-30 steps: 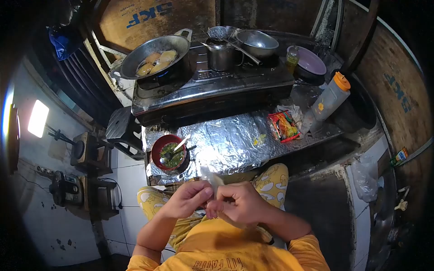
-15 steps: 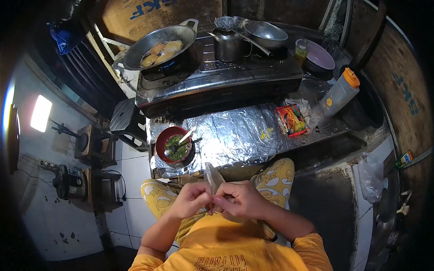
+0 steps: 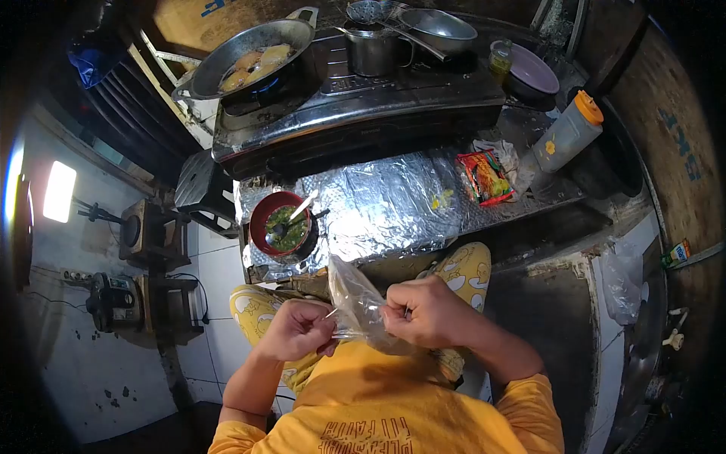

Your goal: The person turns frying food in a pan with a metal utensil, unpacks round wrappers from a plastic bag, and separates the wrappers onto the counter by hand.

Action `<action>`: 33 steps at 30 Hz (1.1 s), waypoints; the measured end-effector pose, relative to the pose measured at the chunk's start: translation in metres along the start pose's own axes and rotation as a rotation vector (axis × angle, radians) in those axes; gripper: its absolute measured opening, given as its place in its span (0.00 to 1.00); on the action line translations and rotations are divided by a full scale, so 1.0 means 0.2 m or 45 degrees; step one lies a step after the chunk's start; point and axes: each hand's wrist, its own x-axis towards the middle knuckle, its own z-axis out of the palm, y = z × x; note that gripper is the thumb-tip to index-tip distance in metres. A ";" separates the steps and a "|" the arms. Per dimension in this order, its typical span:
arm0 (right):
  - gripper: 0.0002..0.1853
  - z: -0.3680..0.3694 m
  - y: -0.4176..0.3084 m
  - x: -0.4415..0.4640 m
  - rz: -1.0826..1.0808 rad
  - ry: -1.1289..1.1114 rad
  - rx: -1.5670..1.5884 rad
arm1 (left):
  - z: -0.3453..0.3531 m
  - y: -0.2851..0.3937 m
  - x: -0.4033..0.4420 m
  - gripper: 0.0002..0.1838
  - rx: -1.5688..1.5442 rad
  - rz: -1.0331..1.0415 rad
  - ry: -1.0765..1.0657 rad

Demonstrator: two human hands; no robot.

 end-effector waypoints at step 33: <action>0.09 -0.21 -0.17 0.07 0.036 0.051 0.195 | 0.11 0.35 0.13 0.16 1.576 0.676 -0.099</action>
